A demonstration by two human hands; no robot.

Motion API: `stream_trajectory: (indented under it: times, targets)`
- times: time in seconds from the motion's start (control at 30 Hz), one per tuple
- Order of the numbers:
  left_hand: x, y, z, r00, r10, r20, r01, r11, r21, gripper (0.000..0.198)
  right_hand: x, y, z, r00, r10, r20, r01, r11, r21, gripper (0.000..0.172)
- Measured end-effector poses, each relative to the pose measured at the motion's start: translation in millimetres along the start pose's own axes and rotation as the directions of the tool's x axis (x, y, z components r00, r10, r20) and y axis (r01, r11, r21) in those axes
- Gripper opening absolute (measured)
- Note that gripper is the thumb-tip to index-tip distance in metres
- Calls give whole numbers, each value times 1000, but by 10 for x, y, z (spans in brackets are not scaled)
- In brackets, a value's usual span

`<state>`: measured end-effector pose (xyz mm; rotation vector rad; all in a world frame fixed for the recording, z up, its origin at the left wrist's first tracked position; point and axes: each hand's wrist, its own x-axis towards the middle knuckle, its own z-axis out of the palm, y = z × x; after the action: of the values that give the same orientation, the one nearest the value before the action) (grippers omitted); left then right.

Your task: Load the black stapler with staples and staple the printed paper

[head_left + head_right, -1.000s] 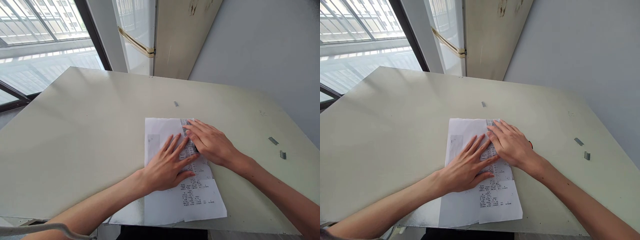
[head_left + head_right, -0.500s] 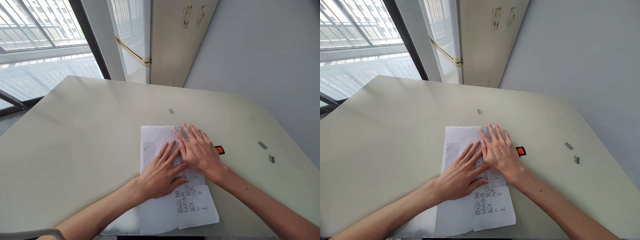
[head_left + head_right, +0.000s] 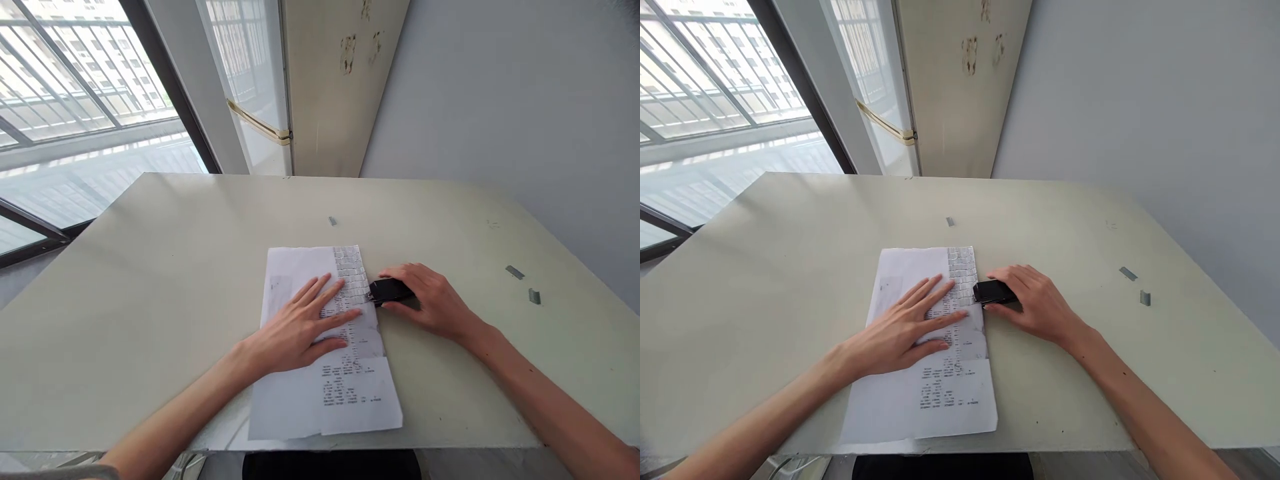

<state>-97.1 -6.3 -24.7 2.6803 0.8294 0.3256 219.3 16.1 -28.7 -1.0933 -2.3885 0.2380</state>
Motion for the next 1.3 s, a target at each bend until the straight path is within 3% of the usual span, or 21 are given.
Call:
stream_trajectory:
  times: [0.1, 0.23, 0.3, 0.37, 0.47, 0.53, 0.67, 0.83, 1.0, 1.07, 1.13, 1.3]
  targets:
    - [-227, -107, -119, 999, -49, -13, 49, 999, 16, 56, -84, 185, 0, 996, 81, -46, -80, 996, 23, 27]
    - [-614, -262, -281, 984, -163, -67, 169, 982, 88, 70, -82, 349, -11, 963, 242, -121, -228, 967, 117, 36]
    - [-746, -297, -326, 985, -167, -42, 171, 976, 135, 79, -68, 386, -18, 910, 391, -139, -360, 910, 204, 40]
    - [-768, -282, -318, 988, -151, -21, 153, 973, 172, 83, -55, 391, -32, 826, 549, -127, -488, 810, 324, 44]
    - [-538, -178, -213, 993, -119, -15, 119, 970, 210, 84, -25, 360, -67, 709, 693, -134, -554, 664, 502, 46]
    - [-234, -78, -109, 995, -96, -31, 101, 971, 218, 81, 4, 336, -96, 665, 727, -173, -539, 628, 562, 48]
    - [522, 73, 105, 996, -68, -50, 76, 981, 178, 72, 41, 332, -162, 628, 737, -248, -499, 626, 599, 47]
    - [1414, 96, 346, 996, -31, -82, 37, 997, 70, 69, 17, 420, -228, 581, 762, -286, -477, 603, 639, 45]
    - [2070, 149, 518, 992, 12, -129, -20, 998, -59, 59, 16, 509, -235, 508, 775, -375, -406, 599, 690, 44]
    - [2155, 154, 534, 988, -6, -151, -16, 989, -144, 58, 15, 510, -235, 483, 786, -385, -363, 580, 729, 43]
    - [2094, 121, 506, 983, -35, -178, -11, 968, -250, 54, 6, 491, -241, 473, 793, -383, -345, 567, 748, 43]
    - [1465, -69, 269, 982, -84, -171, 8, 916, -402, 41, 22, 385, -225, 539, 776, -327, -407, 580, 705, 44]
